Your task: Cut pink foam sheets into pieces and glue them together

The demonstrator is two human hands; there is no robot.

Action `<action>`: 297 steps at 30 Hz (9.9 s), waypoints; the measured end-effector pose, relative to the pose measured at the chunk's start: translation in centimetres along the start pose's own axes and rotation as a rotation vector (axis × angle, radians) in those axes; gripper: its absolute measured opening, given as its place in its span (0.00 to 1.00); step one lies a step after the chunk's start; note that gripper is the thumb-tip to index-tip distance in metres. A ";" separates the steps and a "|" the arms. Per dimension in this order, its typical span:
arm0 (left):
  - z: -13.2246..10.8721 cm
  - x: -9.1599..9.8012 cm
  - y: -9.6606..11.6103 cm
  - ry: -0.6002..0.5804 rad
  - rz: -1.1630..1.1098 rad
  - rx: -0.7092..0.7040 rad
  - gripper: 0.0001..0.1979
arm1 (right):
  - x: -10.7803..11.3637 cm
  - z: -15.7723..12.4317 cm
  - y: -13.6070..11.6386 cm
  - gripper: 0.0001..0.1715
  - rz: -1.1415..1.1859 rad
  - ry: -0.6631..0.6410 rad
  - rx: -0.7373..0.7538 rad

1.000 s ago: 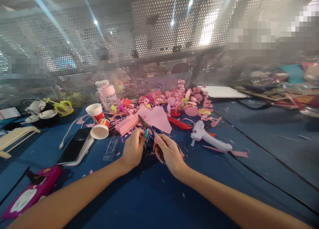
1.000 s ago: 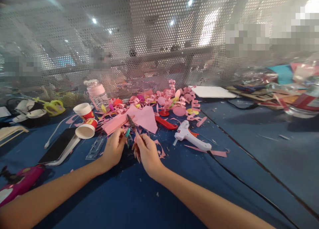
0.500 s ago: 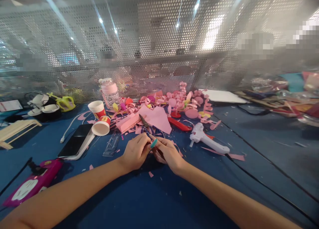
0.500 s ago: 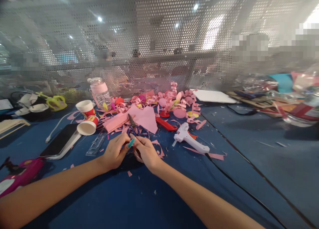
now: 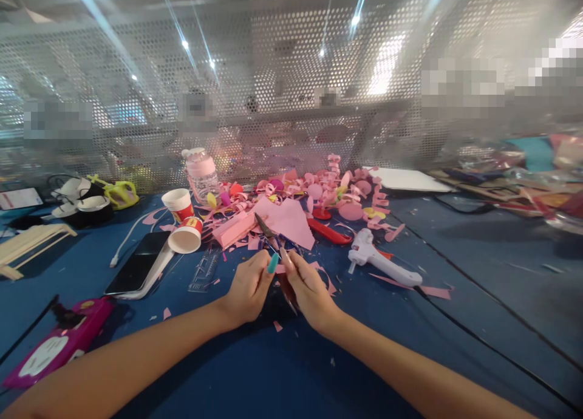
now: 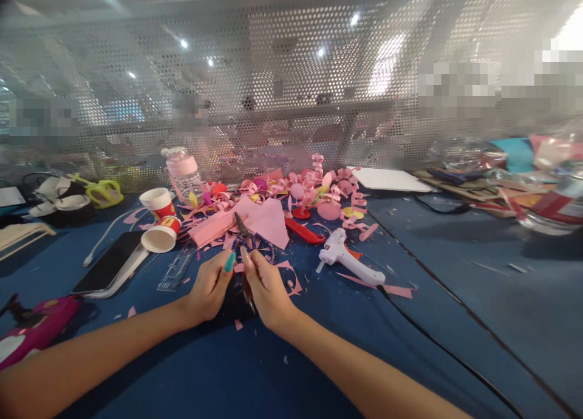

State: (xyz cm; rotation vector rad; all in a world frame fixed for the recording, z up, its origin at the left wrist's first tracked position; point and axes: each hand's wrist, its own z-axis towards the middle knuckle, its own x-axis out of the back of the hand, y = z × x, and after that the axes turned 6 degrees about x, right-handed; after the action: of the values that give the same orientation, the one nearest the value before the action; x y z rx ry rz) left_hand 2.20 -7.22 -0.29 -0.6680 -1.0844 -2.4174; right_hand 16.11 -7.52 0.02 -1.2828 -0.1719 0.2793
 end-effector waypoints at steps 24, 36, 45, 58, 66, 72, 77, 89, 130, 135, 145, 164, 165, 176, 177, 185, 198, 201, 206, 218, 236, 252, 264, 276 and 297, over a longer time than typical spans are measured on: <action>-0.4 -0.8 0.8 0.077 -0.036 0.148 0.11 | -2.2 -0.5 -0.1 0.20 0.101 0.234 -0.038; -0.6 -0.8 1.1 0.101 0.008 0.105 0.11 | -2.4 -0.7 -0.1 0.21 0.078 0.265 -0.006; -0.8 -0.9 1.1 0.112 0.019 0.068 0.10 | -2.8 -0.9 0.2 0.21 0.061 0.303 0.015; -0.8 -0.8 1.1 0.128 0.071 0.008 0.10 | -2.6 -1.2 0.6 0.18 0.010 0.240 0.029; -0.1 -0.3 0.6 0.229 0.219 -0.011 0.10 | -1.5 -0.6 0.6 0.16 -0.290 0.171 0.211; 0.0 -0.2 0.3 0.126 0.176 -0.040 0.11 | -1.3 -0.7 0.5 0.16 -0.415 0.126 0.247; 0.0 -0.1 0.2 0.075 0.001 0.025 0.12 | -1.3 -0.5 0.3 0.18 -0.456 0.146 0.261; 0.6 -1.5 -0.4 -0.137 -0.959 0.600 0.13 | -1.1 0.6 0.7 0.18 -0.087 0.166 0.080; 0.4 -0.7 0.6 -0.031 -0.305 0.412 0.15 | -1.8 0.2 0.9 0.20 0.077 0.195 -0.011; 0.3 -0.6 0.9 -0.017 -0.262 0.395 0.14 | -1.9 0.2 1.1 0.19 0.098 0.205 -0.012; -0.2 -0.9 1.0 0.053 -0.222 0.342 0.15 | -2.4 -0.1 0.6 0.18 0.126 0.248 0.020; -0.3 -0.7 0.9 0.010 -0.237 0.257 0.14 | -2.4 -0.7 0.4 0.19 -0.062 0.220 0.091; -0.2 -0.6 0.8 0.006 -0.210 0.224 0.13 | -2.3 -0.6 0.5 0.19 -0.078 0.220 0.095; 0.3 0.3 0.3 0.057 0.169 0.038 0.11 | -1.4 -0.5 0.4 0.16 -0.397 0.216 0.162; 0.3 0.2 0.3 0.061 0.187 0.034 0.11 | -1.4 -0.5 0.3 0.16 -0.450 0.211 0.184; 0.0 0.0 0.2 -0.032 0.064 0.114 0.11 | -1.5 -0.7 0.0 0.15 -0.604 0.177 0.258; 0.3 -0.4 0.2 -0.027 -0.155 0.256 0.14 | -1.7 -0.5 0.1 0.16 -0.346 0.173 0.185; 0.1 -0.4 0.2 0.027 -0.050 0.254 0.12 | -1.7 -0.4 0.3 0.16 -0.263 0.177 0.151; 0.1 -0.3 0.5 0.056 0.041 0.184 0.12 | -1.7 -0.3 0.3 0.16 -0.090 0.189 0.077; 0.0 -0.7 0.7 0.104 0.160 0.179 0.11 | -2.2 -0.1 0.8 0.15 0.020 0.160 0.002; -0.9 -1.1 1.0 0.122 0.173 0.120 0.11 | -2.9 -1.0 0.6 0.17 -0.183 0.244 0.059; 0.5 0.2 -0.3 0.043 -0.022 -0.135 0.14 | 0.4 0.4 0.4 0.09 -0.647 0.081 0.470; 1.2 0.4 -1.5 0.168 -0.013 -0.087 0.09 | 0.4 1.4 0.4 0.20 -0.115 0.294 0.104; 1.5 0.2 -1.9 0.093 0.050 0.035 0.10 | 0.4 1.1 0.9 0.24 -0.183 0.233 0.117; 8.1 8.8 -8.1 0.091 0.586 0.410 0.06 | 2.7 2.1 1.0 0.12 -0.680 0.197 0.273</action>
State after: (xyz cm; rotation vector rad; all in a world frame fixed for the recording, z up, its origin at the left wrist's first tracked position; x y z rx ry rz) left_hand -7.15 2.52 4.79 -0.6182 -1.1098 -1.6537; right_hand 18.02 -4.56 -0.42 -0.9098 -0.3751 -0.3944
